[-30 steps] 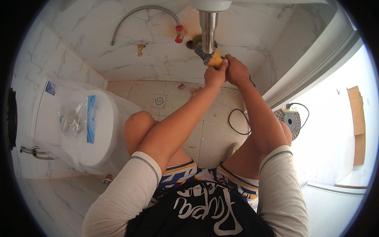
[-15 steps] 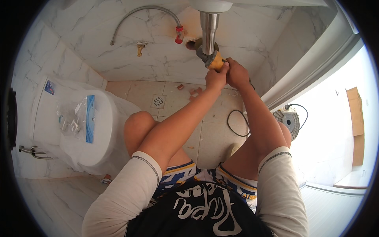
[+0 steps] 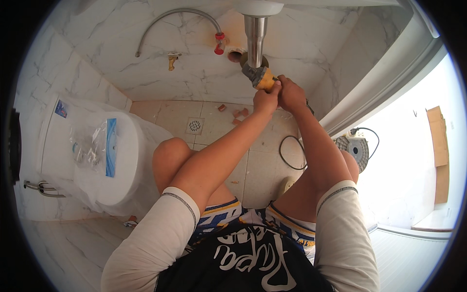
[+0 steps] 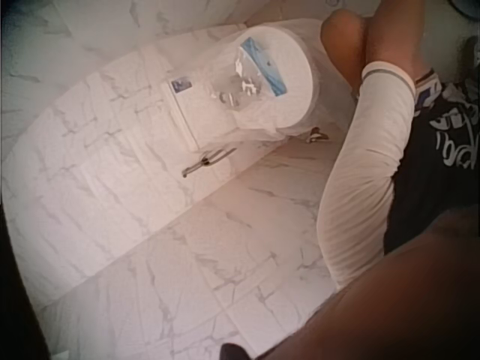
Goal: The person uses an angle grinder to smooth the wall around a pipe opening under a sink. They then unpack and assemble a metal P-trap drain pipe, connecting multiple sections together by hand.
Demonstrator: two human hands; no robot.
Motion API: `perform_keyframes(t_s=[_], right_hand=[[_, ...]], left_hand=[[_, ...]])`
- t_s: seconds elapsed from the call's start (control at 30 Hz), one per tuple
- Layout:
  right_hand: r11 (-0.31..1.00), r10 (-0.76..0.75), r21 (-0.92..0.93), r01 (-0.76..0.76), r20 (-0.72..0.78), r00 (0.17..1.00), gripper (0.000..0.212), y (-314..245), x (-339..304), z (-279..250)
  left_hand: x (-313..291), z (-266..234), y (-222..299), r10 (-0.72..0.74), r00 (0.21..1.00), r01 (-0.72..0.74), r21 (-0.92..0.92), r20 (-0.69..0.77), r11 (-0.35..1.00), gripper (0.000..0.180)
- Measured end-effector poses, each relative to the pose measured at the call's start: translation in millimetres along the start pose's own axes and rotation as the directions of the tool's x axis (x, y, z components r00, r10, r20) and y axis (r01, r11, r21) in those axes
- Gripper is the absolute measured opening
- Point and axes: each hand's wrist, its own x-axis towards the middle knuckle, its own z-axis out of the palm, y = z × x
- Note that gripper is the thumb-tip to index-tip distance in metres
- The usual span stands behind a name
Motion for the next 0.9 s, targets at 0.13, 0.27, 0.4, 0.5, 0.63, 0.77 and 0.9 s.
perform_keyframes(t_s=[0.13,0.27,0.4,0.5,0.63,0.77,0.9], right_hand=[[1.0,-0.009,0.0,0.009,0.015,1.0,0.035,0,0,1],[1.0,-0.002,-0.005,0.002,0.035,0.999,0.035,-1,-1,4],[1.0,-0.008,-0.009,0.009,0.046,0.999,0.035,-1,-2,8],[1.0,-0.003,-0.005,0.003,0.062,0.998,0.033,-1,-2,11],[1.0,-0.02,-0.014,0.021,0.062,0.998,0.031,-1,-3,15],[0.997,-0.059,-0.043,0.061,0.062,0.996,0.028,-2,-7,17],[0.993,-0.092,-0.065,0.094,0.038,0.995,0.025,-7,-7,15]], left_hand=[[5,3,-9,-0.057,0.997,0.058,-0.023,0.056,0.998,0.08],[11,7,-18,-0.065,0.997,0.067,-0.044,0.047,0.997,0.08],[14,8,-26,-0.053,0.998,0.057,-0.096,0.045,0.994,0.075],[16,8,-30,-0.069,0.996,0.075,-0.115,0.055,0.99,0.074],[17,7,-35,-0.075,0.995,0.081,-0.111,0.065,0.991,0.076],[8,4,-36,-0.113,0.993,0.116,-0.055,0.043,0.992,0.084],[-2,-3,-28,-0.088,0.996,0.089,-0.082,0.013,0.993,0.086]])
